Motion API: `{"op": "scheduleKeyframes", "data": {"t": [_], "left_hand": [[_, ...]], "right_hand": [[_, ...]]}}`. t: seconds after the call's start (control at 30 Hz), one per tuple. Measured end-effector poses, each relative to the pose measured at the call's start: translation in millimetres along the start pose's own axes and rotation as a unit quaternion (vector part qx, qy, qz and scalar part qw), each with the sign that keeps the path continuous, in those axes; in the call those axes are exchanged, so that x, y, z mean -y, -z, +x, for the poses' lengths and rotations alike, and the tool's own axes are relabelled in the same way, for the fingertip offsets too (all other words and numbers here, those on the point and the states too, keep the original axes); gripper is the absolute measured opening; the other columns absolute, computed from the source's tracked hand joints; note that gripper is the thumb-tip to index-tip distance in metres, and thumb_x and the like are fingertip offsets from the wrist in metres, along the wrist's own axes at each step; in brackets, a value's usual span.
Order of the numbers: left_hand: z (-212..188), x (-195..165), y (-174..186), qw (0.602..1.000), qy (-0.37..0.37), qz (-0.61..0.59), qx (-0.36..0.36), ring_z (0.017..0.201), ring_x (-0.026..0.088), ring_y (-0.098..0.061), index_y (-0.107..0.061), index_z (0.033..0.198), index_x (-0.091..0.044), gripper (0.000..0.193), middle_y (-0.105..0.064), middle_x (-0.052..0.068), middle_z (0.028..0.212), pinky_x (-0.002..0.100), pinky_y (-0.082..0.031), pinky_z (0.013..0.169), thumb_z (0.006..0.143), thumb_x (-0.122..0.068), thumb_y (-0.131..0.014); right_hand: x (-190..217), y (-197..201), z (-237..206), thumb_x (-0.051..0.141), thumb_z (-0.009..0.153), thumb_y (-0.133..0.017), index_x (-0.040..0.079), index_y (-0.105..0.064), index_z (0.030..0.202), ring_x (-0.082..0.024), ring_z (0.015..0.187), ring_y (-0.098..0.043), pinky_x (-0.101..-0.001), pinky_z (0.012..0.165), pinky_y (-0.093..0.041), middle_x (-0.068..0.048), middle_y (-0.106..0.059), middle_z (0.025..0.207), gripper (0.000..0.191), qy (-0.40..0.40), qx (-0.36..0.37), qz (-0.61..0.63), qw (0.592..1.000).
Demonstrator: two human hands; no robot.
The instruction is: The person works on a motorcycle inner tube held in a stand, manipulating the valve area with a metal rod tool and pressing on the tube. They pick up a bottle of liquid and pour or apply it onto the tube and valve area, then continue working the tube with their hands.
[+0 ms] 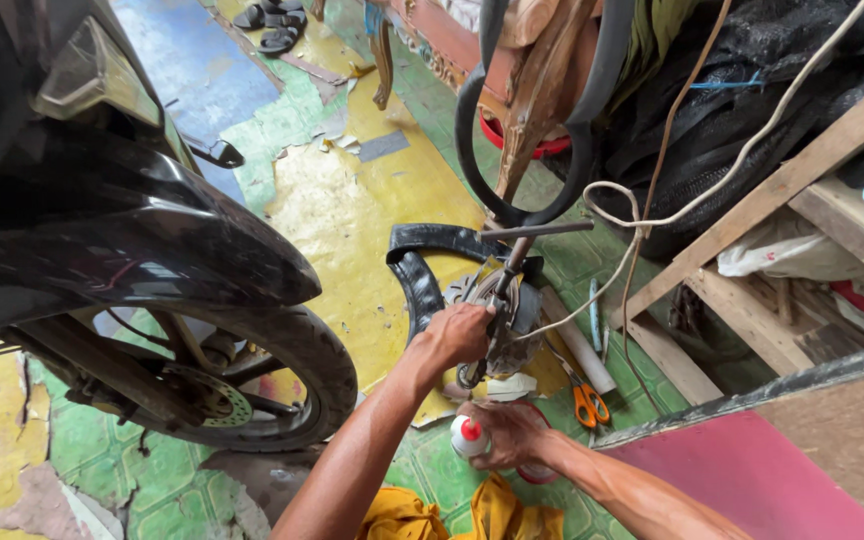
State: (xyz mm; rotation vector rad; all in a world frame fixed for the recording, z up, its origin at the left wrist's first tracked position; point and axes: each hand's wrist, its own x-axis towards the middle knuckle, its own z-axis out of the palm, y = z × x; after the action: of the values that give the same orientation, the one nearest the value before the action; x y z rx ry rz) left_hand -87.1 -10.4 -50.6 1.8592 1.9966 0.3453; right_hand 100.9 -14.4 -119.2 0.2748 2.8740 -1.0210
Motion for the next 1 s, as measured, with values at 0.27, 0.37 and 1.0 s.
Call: {"op": "scheduleKeyframes", "data": {"t": [0.27,0.37,1.0], "left_hand": [[1,-3,2,0.999,0.022,0.0,0.026,0.095,0.033,-0.072,-0.064,0.115,-0.006,0.029,-0.073,0.016,0.097,0.044,-0.059,0.077,0.087,-0.01,-0.058],[3,-3,4,0.999,0.029,0.012,0.023,0.097,0.034,-0.071,-0.065,0.115,-0.007,0.029,-0.073,0.017,0.098,0.044,-0.059,0.079,0.087,-0.014,-0.061],[2,-2,7,0.999,0.03,-0.009,0.023,0.098,0.035,-0.071,-0.071,0.109,-0.011,0.024,-0.073,0.018,0.101,0.046,-0.058,0.08,0.087,-0.013,-0.061]], "right_hand": [[-5,12,-4,0.035,0.069,-0.077,0.015,-0.045,0.144,-0.036,0.107,-0.067,-0.0455,0.093,-0.053,-0.014,-0.069,0.116,0.083,-0.058,0.028,0.017,0.998],[-6,5,-7,0.03,0.065,-0.08,0.012,-0.054,0.123,-0.037,0.106,-0.066,-0.0471,0.091,-0.052,-0.015,-0.067,0.113,0.066,-0.006,-0.004,-0.033,0.999],[-15,0,-27,0.025,0.064,-0.087,0.008,-0.06,0.114,-0.029,0.087,-0.074,-0.0388,0.076,-0.059,-0.014,-0.072,0.097,0.059,-0.091,-0.355,0.148,0.919]]}}
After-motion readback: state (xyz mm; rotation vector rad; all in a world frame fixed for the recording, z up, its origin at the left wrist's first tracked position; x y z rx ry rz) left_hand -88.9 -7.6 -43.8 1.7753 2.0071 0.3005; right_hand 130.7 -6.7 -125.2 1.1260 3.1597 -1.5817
